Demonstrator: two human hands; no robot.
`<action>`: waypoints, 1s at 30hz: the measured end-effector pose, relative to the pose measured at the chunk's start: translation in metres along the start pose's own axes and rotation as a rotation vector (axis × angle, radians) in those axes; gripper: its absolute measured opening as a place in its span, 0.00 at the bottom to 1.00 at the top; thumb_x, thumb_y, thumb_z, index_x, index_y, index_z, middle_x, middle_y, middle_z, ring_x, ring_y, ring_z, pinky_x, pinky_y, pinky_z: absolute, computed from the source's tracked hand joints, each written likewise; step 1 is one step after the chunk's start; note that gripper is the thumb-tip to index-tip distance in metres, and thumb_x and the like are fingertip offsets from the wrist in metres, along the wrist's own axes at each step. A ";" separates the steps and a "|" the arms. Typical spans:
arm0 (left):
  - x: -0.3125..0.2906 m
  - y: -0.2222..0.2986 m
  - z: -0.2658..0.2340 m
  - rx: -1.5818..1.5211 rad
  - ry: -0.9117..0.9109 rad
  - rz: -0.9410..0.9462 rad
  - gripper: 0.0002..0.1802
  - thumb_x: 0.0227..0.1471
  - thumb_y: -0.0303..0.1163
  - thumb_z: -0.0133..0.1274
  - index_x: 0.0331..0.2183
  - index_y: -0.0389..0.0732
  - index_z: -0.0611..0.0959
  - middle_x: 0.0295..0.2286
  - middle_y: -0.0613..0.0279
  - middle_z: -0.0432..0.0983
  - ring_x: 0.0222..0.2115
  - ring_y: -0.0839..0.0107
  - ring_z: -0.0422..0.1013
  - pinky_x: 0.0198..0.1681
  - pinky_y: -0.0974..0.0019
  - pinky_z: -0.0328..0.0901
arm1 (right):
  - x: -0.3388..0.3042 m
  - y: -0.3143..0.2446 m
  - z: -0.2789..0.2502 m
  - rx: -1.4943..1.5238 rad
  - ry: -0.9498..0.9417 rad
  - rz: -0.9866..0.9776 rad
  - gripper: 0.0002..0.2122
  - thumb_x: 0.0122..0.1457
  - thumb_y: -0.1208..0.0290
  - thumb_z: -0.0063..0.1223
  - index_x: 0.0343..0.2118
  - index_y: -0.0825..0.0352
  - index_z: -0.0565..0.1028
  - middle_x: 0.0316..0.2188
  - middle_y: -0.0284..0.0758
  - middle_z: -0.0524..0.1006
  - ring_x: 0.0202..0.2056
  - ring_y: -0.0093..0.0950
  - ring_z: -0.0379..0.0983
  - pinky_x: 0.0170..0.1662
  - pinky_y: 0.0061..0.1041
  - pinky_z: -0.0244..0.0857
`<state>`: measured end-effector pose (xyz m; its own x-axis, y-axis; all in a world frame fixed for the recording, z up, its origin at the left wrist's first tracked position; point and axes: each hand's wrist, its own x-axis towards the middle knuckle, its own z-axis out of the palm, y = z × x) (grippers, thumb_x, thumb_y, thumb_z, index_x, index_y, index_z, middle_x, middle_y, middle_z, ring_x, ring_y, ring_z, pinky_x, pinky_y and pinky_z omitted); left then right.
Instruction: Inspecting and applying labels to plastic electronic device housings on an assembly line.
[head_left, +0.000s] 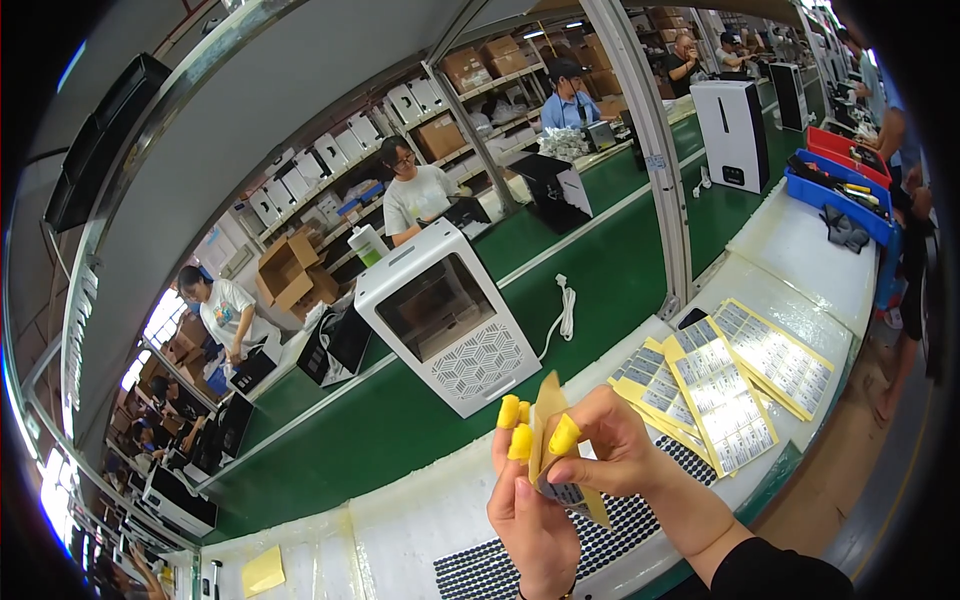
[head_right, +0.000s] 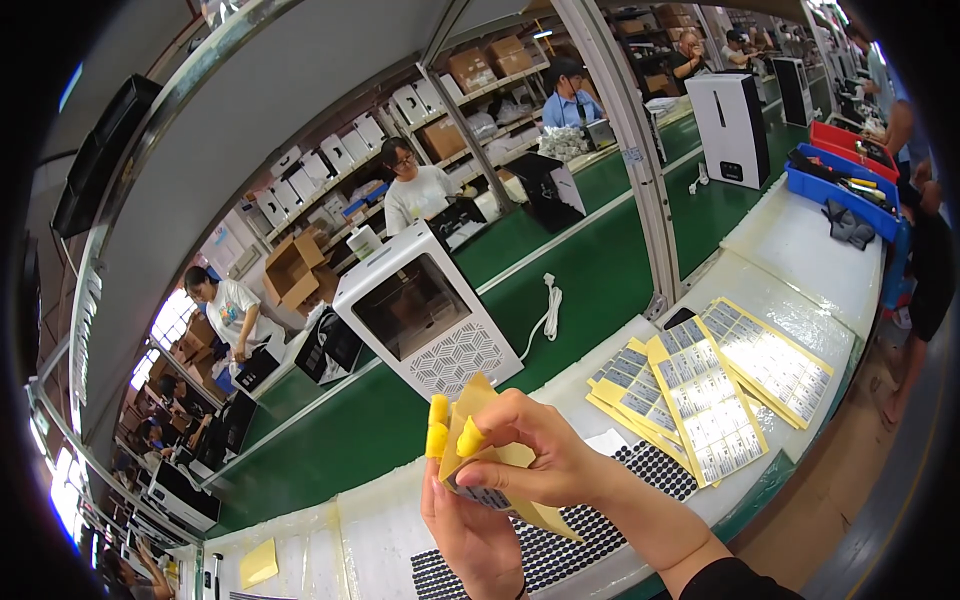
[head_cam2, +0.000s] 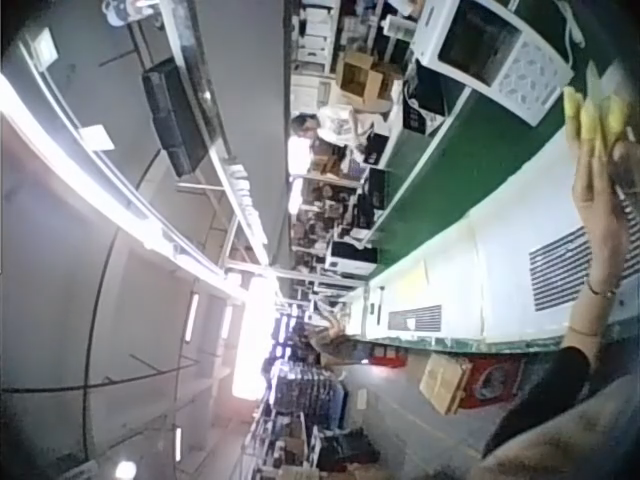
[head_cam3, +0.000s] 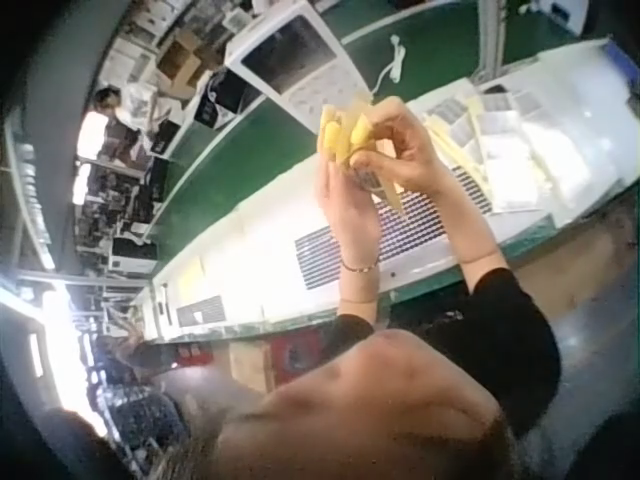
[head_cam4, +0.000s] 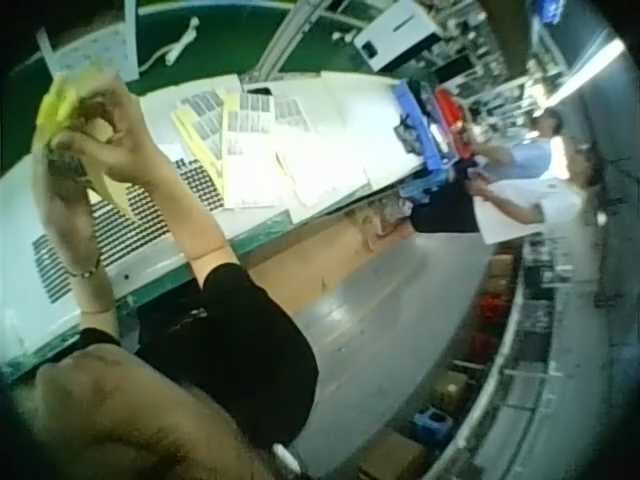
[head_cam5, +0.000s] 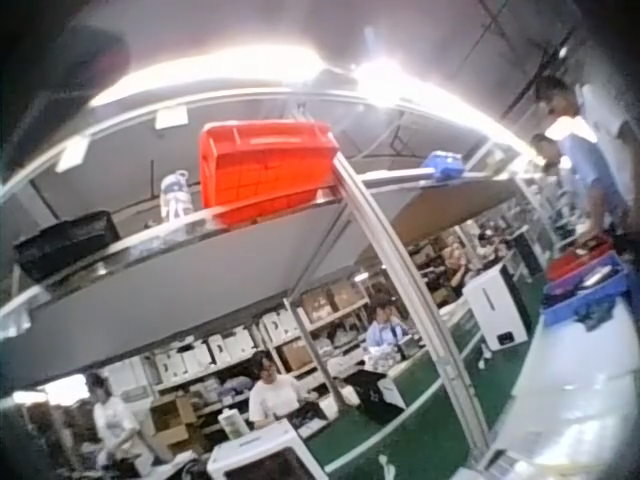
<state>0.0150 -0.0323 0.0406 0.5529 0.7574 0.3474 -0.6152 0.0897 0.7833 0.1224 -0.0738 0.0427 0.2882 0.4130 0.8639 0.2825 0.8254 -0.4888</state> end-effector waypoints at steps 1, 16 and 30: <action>0.002 0.000 0.002 -0.001 -0.001 0.000 0.30 0.58 0.42 0.41 0.56 0.34 0.61 0.50 0.54 0.66 0.50 0.63 0.64 0.54 0.59 0.58 | 0.000 0.001 -0.002 0.018 -0.005 -0.019 0.16 0.53 0.79 0.58 0.40 0.65 0.63 0.35 0.35 0.72 0.38 0.25 0.75 0.42 0.24 0.70; 0.018 0.007 -0.021 0.477 -0.351 0.065 0.36 0.42 0.34 0.63 0.52 0.30 0.68 0.39 0.54 0.75 0.40 0.67 0.72 0.46 0.66 0.63 | -0.002 -0.005 -0.017 0.021 0.024 0.015 0.14 0.55 0.81 0.54 0.41 0.66 0.63 0.37 0.38 0.71 0.41 0.29 0.75 0.45 0.27 0.69; 0.021 0.002 -0.017 1.031 -0.180 0.591 0.25 0.39 0.27 0.55 0.43 0.30 0.76 0.22 0.50 0.75 0.19 0.57 0.72 0.24 0.65 0.67 | 0.016 -0.026 -0.001 -0.526 -0.002 -0.199 0.17 0.42 0.68 0.69 0.31 0.64 0.70 0.20 0.31 0.74 0.19 0.25 0.67 0.22 0.20 0.58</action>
<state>0.0161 -0.0047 0.0403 0.4584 0.3984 0.7944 -0.1068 -0.8627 0.4943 0.1211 -0.0889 0.0688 0.1810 0.2705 0.9456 0.7494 0.5847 -0.3107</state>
